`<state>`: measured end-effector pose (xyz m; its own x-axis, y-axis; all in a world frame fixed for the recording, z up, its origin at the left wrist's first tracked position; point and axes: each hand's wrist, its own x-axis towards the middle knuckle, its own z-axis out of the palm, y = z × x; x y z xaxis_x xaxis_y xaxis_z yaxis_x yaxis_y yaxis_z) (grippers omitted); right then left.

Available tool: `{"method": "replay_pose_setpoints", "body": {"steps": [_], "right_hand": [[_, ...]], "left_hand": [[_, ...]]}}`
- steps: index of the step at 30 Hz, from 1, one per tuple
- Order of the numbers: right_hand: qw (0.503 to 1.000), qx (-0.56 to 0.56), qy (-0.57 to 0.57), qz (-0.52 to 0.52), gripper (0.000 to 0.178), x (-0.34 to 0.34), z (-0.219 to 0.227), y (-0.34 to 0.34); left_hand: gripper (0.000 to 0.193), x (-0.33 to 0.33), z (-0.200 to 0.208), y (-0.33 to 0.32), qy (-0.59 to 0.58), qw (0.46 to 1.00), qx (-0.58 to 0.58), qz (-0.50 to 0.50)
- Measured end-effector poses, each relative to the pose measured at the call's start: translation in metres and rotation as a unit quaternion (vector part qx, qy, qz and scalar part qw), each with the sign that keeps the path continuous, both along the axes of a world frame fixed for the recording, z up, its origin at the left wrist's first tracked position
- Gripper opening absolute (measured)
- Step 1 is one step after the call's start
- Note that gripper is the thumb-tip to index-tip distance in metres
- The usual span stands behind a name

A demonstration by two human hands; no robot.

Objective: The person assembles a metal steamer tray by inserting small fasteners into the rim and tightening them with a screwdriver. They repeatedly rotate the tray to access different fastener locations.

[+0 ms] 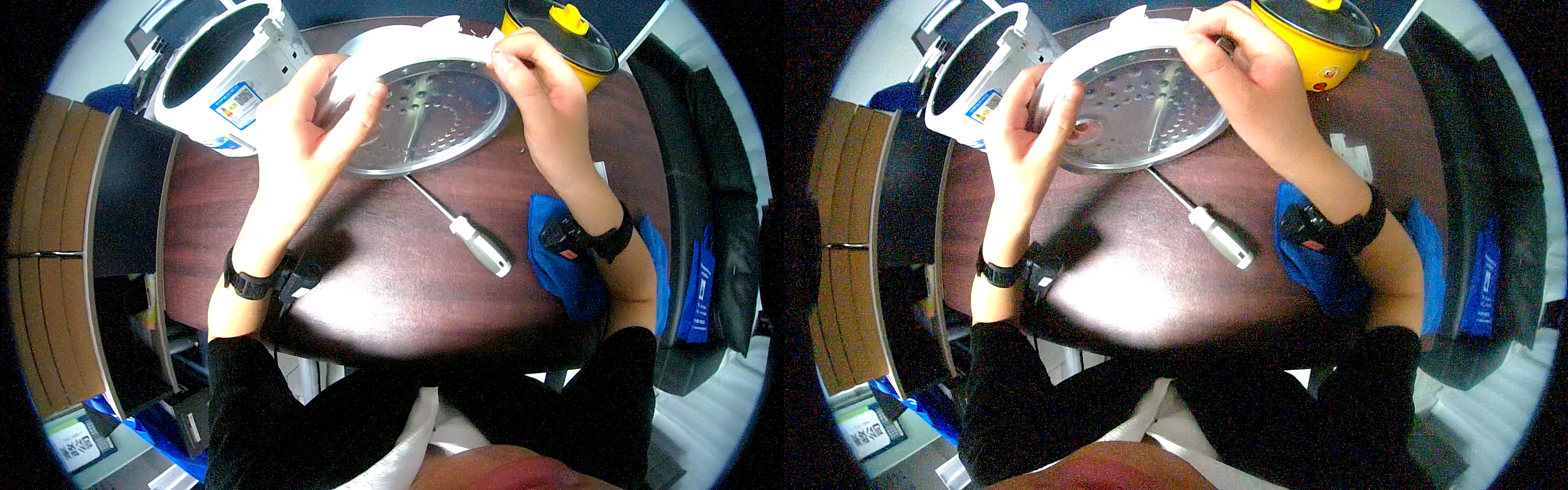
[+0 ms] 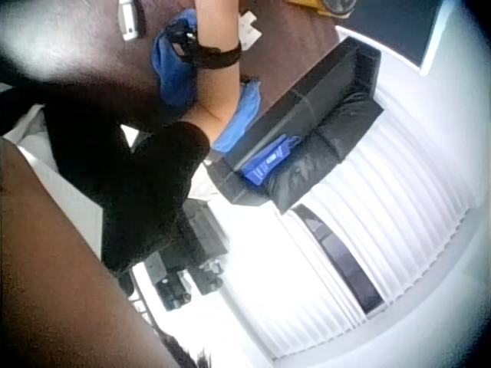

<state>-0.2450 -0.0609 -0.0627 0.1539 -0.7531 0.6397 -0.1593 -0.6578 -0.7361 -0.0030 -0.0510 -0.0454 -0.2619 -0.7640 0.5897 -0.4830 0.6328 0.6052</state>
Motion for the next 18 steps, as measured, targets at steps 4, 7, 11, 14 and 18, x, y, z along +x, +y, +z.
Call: {"method": "replay_pose_setpoints", "body": {"steps": [4,7,11,14,18], "right_hand": [[0.999,-0.027,0.040,0.017,0.009,0.004,0.005,0.004],[0.980,-0.160,0.113,-0.042,0.007,0.006,0.014,0.003],[0.942,-0.270,0.153,-0.125,0.008,0.010,0.027,0.016],[0.974,-0.160,0.155,-0.037,0.008,0.023,0.024,0.030],[0.987,-0.082,0.138,-0.015,0.009,0.033,0.018,0.031]], "left_hand": [[0.028,-0.005,0.004,-0.006,-0.035,0.987,-0.156,0.007],[0.027,-0.008,0.008,-0.010,-0.042,0.976,-0.213,-0.020],[0.031,-0.009,0.012,-0.001,-0.095,0.978,-0.182,-0.046],[0.030,-0.010,0.011,-0.005,-0.101,0.971,-0.213,-0.049],[0.023,-0.012,0.016,0.003,-0.100,0.979,-0.169,-0.056]]}}
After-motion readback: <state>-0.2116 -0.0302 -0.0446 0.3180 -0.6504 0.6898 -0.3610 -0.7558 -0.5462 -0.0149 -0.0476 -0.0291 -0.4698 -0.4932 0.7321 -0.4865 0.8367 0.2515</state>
